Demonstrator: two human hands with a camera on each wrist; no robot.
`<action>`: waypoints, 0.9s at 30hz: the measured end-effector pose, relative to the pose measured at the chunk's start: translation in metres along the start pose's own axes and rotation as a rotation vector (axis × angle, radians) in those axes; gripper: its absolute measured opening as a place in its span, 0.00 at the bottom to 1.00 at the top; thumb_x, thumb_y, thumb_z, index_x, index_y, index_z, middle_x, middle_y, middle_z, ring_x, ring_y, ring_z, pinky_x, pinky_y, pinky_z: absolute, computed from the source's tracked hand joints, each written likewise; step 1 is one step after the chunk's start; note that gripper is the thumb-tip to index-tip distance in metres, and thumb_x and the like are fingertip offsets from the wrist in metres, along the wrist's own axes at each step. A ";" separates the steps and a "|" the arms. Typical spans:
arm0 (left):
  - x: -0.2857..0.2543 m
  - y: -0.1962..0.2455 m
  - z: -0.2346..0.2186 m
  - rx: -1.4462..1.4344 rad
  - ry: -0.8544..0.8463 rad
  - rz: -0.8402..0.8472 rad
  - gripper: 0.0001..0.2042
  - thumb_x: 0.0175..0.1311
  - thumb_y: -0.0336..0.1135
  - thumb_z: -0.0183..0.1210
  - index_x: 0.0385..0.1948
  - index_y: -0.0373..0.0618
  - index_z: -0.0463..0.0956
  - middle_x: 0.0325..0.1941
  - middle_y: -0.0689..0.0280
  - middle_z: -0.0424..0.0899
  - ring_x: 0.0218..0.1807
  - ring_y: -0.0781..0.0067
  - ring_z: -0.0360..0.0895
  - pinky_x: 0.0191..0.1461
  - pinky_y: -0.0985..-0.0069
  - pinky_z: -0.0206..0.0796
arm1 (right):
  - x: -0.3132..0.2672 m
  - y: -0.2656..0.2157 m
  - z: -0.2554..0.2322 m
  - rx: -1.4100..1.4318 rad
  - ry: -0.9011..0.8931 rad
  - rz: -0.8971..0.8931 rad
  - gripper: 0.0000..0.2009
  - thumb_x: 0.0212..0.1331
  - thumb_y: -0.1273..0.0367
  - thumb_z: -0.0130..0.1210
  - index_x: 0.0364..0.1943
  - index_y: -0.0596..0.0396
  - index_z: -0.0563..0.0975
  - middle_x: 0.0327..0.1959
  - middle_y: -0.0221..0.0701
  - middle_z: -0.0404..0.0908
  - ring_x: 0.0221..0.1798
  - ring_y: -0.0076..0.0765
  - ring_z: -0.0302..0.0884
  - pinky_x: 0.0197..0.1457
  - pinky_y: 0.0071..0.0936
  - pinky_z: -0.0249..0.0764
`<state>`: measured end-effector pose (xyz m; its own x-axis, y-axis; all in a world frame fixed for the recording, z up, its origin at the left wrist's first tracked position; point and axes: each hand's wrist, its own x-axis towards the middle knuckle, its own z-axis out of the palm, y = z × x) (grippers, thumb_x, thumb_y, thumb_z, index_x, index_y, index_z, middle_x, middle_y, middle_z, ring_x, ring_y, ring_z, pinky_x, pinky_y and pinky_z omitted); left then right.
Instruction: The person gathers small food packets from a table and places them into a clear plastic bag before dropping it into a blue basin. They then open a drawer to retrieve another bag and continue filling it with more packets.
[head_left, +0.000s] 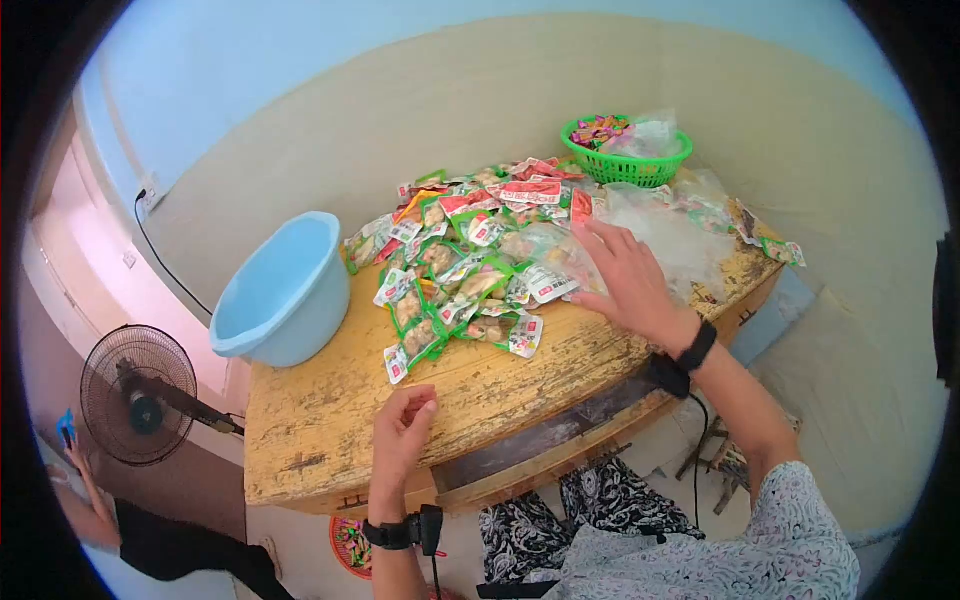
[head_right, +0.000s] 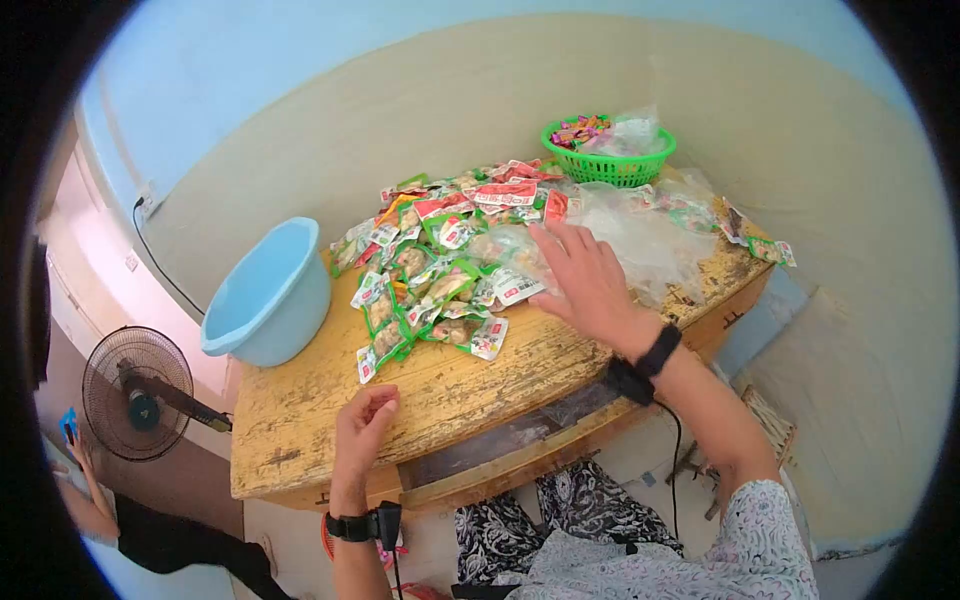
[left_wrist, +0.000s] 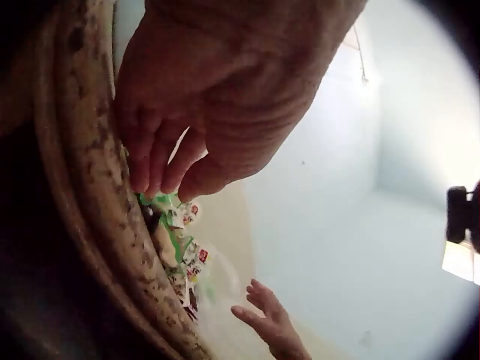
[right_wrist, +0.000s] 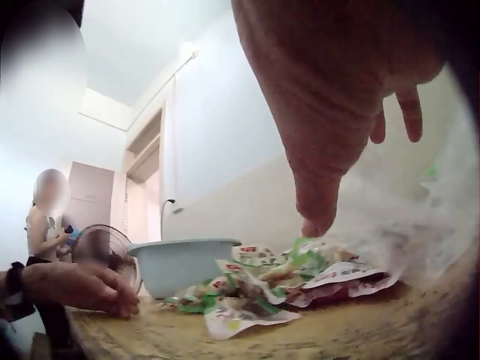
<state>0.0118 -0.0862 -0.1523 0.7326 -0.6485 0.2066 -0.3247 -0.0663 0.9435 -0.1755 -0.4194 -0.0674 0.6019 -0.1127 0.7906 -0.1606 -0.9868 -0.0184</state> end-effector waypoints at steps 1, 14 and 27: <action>-0.002 -0.002 0.006 0.023 0.025 0.019 0.11 0.68 0.29 0.63 0.49 0.38 0.82 0.43 0.67 0.85 0.44 0.81 0.79 0.49 0.78 0.72 | -0.002 0.012 0.012 -0.031 -0.044 0.002 0.26 0.55 0.65 0.66 0.59 0.53 0.75 0.55 0.36 0.77 0.59 0.49 0.74 0.55 0.47 0.74; -0.013 0.009 0.011 -0.264 0.164 0.051 0.24 0.67 0.31 0.64 0.65 0.39 0.72 0.57 0.59 0.82 0.57 0.70 0.78 0.62 0.71 0.72 | 0.018 -0.002 0.008 0.962 -0.165 0.365 0.13 0.72 0.62 0.56 0.44 0.58 0.83 0.39 0.32 0.85 0.41 0.31 0.83 0.48 0.33 0.78; -0.022 0.040 0.015 -0.461 0.081 0.012 0.28 0.66 0.36 0.67 0.66 0.39 0.70 0.53 0.60 0.81 0.51 0.70 0.80 0.53 0.71 0.77 | 0.011 -0.096 0.056 1.565 -0.860 0.400 0.14 0.76 0.60 0.51 0.50 0.56 0.80 0.42 0.26 0.84 0.36 0.16 0.77 0.42 0.21 0.76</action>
<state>-0.0261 -0.0860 -0.1231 0.7805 -0.5850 0.2202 -0.0473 0.2960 0.9540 -0.1095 -0.3328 -0.0908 0.9851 0.1349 0.1072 0.1110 -0.0213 -0.9936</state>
